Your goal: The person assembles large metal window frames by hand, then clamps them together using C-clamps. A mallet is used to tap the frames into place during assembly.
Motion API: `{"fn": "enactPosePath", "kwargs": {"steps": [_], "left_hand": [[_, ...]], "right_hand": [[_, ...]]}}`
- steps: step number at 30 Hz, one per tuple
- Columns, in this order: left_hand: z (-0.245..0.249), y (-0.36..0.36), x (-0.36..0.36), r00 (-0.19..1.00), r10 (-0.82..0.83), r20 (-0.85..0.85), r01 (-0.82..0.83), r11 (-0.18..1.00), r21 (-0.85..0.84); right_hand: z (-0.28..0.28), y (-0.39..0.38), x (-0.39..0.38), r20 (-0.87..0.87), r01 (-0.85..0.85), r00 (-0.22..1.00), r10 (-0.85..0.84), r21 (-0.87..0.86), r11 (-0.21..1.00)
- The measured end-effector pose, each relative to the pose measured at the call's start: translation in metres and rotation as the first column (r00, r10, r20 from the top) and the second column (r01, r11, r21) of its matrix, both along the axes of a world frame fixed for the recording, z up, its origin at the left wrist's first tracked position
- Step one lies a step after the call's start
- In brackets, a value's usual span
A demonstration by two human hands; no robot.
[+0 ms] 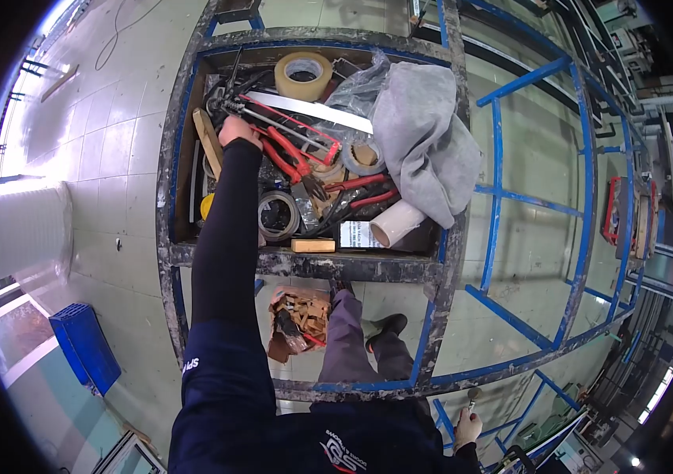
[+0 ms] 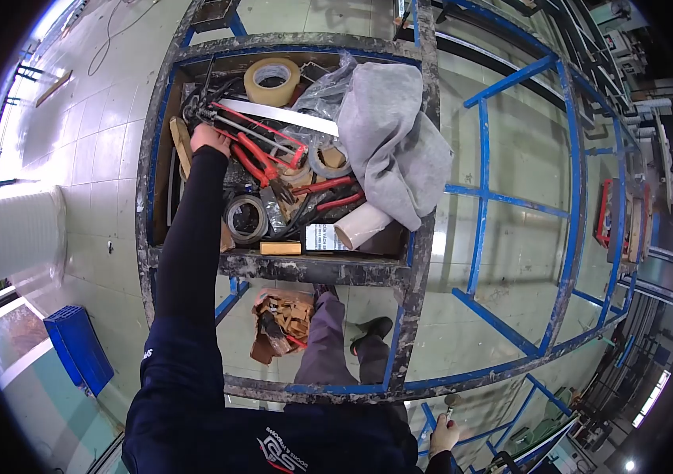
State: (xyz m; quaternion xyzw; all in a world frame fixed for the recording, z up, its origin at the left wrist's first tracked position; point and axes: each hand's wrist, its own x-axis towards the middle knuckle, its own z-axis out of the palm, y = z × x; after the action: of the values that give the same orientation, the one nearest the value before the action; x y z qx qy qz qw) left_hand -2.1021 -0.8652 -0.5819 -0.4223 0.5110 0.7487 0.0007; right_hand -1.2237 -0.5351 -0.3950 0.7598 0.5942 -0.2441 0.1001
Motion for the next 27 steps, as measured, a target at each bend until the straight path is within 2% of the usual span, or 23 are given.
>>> {"fn": "enactPosePath", "kwargs": {"steps": [2, 3, 4, 5, 6, 7, 8, 10, 11, 13, 15, 16, 19, 20, 22, 25, 26, 27], "left_hand": [[-0.010, -0.010, 0.006, 0.977, 0.198, -0.077, -0.155, 0.911, 0.382], [-0.012, -0.010, 0.010, 0.969, 0.184, -0.167, -0.113, 0.925, 0.363], [-0.017, -0.010, 0.017, 0.964, 0.025, -0.264, 0.055, 0.955, 0.293], [-0.017, -0.005, 0.019, 0.936, -0.184, -0.300, 0.172, 0.983, -0.064], [-0.029, -0.007, 0.022, 0.888, -0.383, -0.253, 0.259, 0.873, -0.413], [-0.040, -0.018, 0.018, 0.791, -0.608, -0.058, 0.192, 0.337, -0.922], [-0.019, -0.013, 0.019, 0.786, -0.591, 0.182, 0.378, 0.226, -0.898], [-0.015, -0.009, 0.023, 0.788, -0.591, 0.171, 0.343, 0.191, -0.920], [-0.014, -0.009, 0.026, 0.771, -0.621, 0.142, 0.386, 0.279, -0.879], [0.000, -0.002, 0.031, 0.710, -0.702, 0.053, 0.241, 0.172, -0.955], [-0.016, -0.003, 0.031, 0.656, -0.754, 0.020, 0.146, 0.102, -0.984], [-0.029, -0.007, 0.025, 0.680, -0.707, 0.195, 0.277, 0.001, -0.961], [-0.010, 0.002, 0.025, 0.678, -0.668, 0.308, 0.370, -0.052, -0.928], [-0.005, 0.003, 0.026, 0.664, -0.667, 0.337, 0.354, -0.116, -0.928], [0.006, 0.007, 0.027, 0.633, -0.634, 0.444, 0.454, -0.160, -0.876], [0.016, 0.006, 0.028, 0.643, -0.631, 0.434, 0.517, -0.060, -0.854], [0.015, 0.005, 0.031, 0.705, -0.640, 0.305, 0.392, -0.007, -0.920], [0.008, -0.004, 0.029, 0.666, -0.666, 0.336, 0.376, -0.089, -0.922]], "right_hand": [[0.002, 0.000, -0.001, -0.018, 0.026, 1.000, -0.026, -0.022, 0.999], [0.001, 0.001, -0.004, -0.027, 0.039, 0.999, -0.040, -0.032, 0.999], [0.000, 0.000, -0.006, -0.027, 0.051, 0.998, -0.052, -0.043, 0.998], [0.003, -0.001, -0.010, -0.017, 0.064, 0.998, -0.065, -0.055, 0.996], [0.011, 0.000, -0.012, 0.002, 0.069, 0.998, -0.069, -0.068, 0.995], [0.013, 0.001, -0.017, -0.033, 0.097, 0.994, -0.100, -0.092, 0.991], [0.008, 0.005, -0.014, -0.041, 0.098, 0.994, -0.102, -0.097, 0.990], [0.004, 0.004, 0.000, -0.046, 0.120, 0.991, -0.125, -0.099, 0.988], [0.009, 0.001, -0.007, -0.032, 0.113, 0.993, -0.117, -0.106, 0.988], [0.010, 0.001, -0.014, -0.012, 0.095, 0.995, -0.097, -0.130, 0.987], [0.008, 0.001, -0.009, 0.027, 0.036, 0.999, -0.032, -0.156, 0.987], [0.007, 0.002, -0.006, 0.048, -0.003, 0.999, 0.010, -0.159, 0.987], [0.008, 0.001, -0.002, 0.018, 0.043, 0.999, -0.040, -0.184, 0.982], [0.011, 0.001, -0.002, 0.014, 0.057, 0.998, -0.055, -0.191, 0.980], [0.013, -0.001, -0.004, 0.009, 0.072, 0.997, -0.072, -0.193, 0.979], [0.012, -0.004, -0.007, -0.014, 0.081, 0.996, -0.085, -0.196, 0.977], [0.011, -0.005, -0.007, -0.037, 0.089, 0.994, -0.098, -0.200, 0.976], [0.012, -0.006, -0.005, -0.057, 0.100, 0.992, -0.114, -0.207, 0.973]]}}
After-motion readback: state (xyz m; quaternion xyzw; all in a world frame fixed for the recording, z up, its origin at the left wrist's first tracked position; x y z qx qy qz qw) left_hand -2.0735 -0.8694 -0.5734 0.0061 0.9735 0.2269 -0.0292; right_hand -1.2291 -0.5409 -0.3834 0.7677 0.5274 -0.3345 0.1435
